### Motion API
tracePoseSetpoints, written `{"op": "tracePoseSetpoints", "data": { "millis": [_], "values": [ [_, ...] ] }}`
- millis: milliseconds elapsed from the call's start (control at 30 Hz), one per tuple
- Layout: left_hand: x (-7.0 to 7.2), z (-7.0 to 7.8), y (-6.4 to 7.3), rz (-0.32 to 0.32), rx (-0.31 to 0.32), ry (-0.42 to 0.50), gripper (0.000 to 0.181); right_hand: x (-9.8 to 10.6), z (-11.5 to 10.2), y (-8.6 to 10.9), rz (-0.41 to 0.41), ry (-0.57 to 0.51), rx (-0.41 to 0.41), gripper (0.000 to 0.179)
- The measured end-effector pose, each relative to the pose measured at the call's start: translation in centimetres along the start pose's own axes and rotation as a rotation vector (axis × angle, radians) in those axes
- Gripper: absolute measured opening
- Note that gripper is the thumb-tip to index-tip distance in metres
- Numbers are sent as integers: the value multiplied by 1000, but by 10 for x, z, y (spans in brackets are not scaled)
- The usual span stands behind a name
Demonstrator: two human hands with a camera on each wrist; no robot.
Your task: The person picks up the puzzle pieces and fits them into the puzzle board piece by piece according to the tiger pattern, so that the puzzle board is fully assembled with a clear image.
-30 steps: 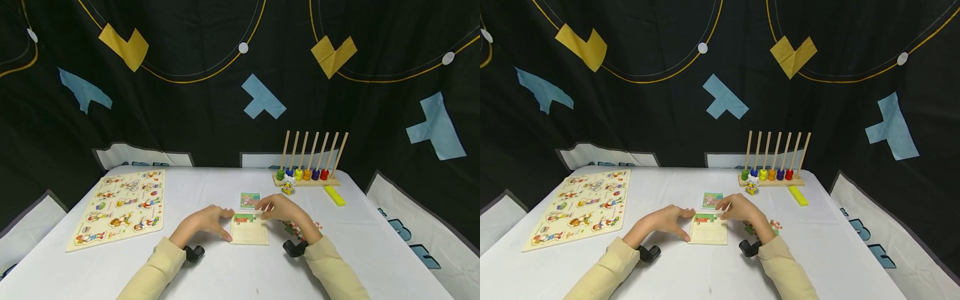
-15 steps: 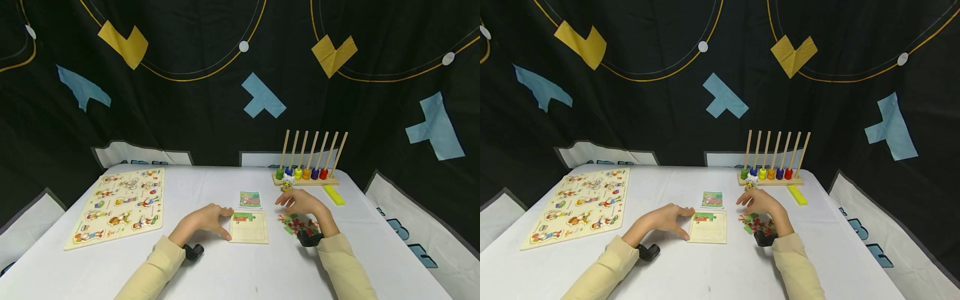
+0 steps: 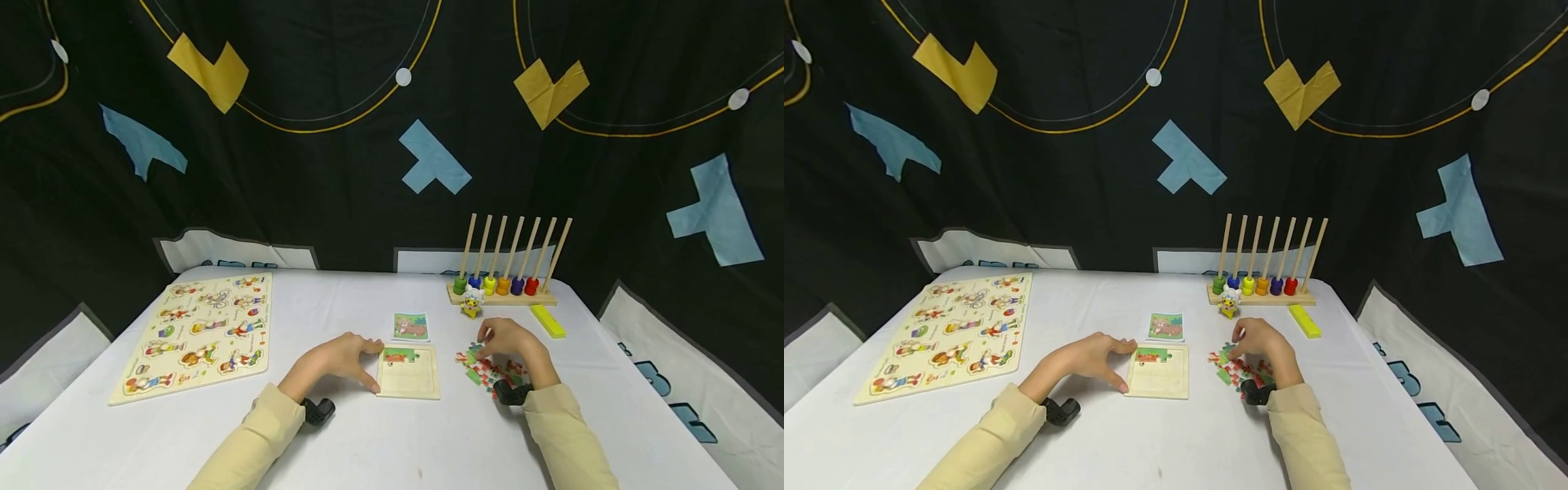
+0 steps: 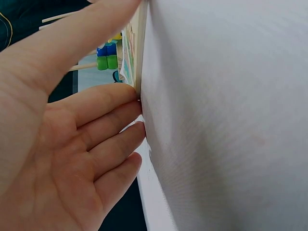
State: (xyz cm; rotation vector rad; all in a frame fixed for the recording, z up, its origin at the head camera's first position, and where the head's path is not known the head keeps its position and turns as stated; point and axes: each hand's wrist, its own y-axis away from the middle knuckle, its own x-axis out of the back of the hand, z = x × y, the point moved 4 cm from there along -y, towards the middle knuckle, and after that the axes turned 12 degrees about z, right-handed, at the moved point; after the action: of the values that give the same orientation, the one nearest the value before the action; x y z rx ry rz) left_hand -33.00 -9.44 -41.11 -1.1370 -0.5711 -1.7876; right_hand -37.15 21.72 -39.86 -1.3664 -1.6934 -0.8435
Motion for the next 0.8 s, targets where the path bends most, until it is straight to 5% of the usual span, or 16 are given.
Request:
{"op": "tracePoseSetpoints", "data": {
  "millis": [800],
  "values": [
    [-1, 0, 0, -8, -2, 1, 87, -3, 1, -3, -4, -89, -7, 26]
  ]
}}
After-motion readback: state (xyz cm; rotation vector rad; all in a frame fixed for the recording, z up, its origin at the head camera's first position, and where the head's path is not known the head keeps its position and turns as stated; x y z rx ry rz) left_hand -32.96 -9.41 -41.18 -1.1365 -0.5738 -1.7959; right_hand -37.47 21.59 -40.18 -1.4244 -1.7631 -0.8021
